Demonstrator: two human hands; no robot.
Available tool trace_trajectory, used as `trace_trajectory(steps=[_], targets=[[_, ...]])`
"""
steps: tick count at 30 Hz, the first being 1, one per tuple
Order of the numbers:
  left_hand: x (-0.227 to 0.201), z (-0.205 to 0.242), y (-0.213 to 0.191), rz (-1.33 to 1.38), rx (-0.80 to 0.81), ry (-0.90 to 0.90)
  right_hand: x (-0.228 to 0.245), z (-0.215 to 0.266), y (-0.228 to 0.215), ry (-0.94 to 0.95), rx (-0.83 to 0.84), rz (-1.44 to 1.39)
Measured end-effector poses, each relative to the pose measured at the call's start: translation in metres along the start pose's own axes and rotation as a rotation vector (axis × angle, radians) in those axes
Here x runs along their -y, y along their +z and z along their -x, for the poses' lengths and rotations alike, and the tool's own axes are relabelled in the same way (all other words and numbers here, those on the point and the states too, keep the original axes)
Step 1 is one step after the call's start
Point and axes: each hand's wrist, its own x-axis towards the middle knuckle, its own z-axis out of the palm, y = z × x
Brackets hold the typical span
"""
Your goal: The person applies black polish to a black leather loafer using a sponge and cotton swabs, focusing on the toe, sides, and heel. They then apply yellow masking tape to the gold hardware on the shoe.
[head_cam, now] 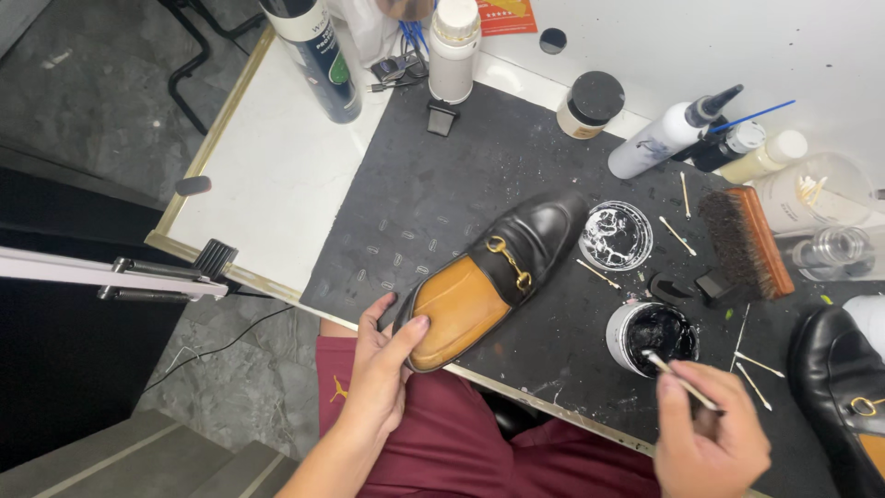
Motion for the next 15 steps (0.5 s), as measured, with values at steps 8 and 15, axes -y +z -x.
trace_trajectory(steps=[8, 15], targets=[[-0.01, -0.016, 0.025, -0.203, 0.074, 0.287, -0.068, -0.012, -0.058, -0.154, -0.188, 0.554], [-0.041, -0.027, 0.026, -0.964, -0.092, 0.561, -0.101, -0.008, -0.067, 0.022, -0.198, 0.554]])
